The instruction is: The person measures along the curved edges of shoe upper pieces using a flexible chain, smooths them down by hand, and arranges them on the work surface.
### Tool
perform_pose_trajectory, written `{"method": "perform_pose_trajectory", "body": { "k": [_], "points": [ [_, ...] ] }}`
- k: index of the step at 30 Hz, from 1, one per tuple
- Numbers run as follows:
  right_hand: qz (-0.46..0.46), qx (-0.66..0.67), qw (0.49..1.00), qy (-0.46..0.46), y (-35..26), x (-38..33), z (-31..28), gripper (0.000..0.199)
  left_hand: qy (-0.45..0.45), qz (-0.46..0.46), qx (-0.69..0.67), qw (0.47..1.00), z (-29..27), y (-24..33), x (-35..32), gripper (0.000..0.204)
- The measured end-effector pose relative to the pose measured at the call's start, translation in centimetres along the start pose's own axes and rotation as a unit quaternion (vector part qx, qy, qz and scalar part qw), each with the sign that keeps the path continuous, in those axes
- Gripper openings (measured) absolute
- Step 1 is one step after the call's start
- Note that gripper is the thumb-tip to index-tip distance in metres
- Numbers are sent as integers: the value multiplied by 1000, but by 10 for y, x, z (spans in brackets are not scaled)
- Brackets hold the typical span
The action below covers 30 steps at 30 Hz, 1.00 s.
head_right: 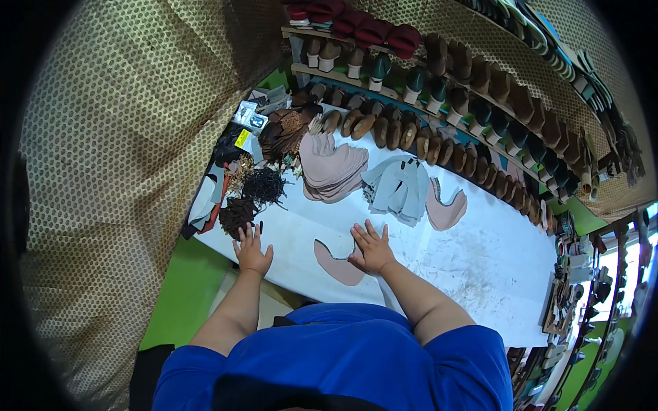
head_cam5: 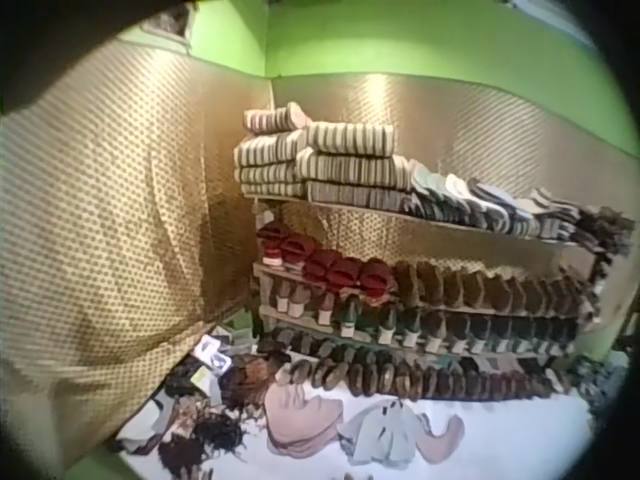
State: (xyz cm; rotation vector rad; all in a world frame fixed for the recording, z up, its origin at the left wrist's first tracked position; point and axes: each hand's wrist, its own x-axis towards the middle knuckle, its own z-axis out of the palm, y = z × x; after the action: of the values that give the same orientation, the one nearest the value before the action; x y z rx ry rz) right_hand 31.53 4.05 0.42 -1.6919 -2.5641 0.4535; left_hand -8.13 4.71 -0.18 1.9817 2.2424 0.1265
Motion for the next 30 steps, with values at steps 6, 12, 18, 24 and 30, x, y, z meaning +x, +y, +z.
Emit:
{"method": "perform_pose_trajectory", "body": {
  "k": [6, 12, 18, 24, 30],
  "points": [
    [19, -4, 1000, 12, 4, 1, 8, 90, 0, 0, 2, 1000, -1, 1, 0, 82],
    [-85, -19, 996, 27, 6, -15, 12, 90, -3, -3, -2, 1000, -2, 1, -1, 82],
    [-152, -19, 988, 27, 7, -29, 25, 90, -5, -3, 1, 1000, -1, 1, -1, 84],
    [-131, -16, 991, 21, 3, -26, 21, 83, -11, -6, -1, 1000, -2, 1, 0, 84],
    [-142, -41, 987, -62, -5, -18, 10, 77, -7, -5, -1, 1000, -1, 0, -1, 84]
  ]
}}
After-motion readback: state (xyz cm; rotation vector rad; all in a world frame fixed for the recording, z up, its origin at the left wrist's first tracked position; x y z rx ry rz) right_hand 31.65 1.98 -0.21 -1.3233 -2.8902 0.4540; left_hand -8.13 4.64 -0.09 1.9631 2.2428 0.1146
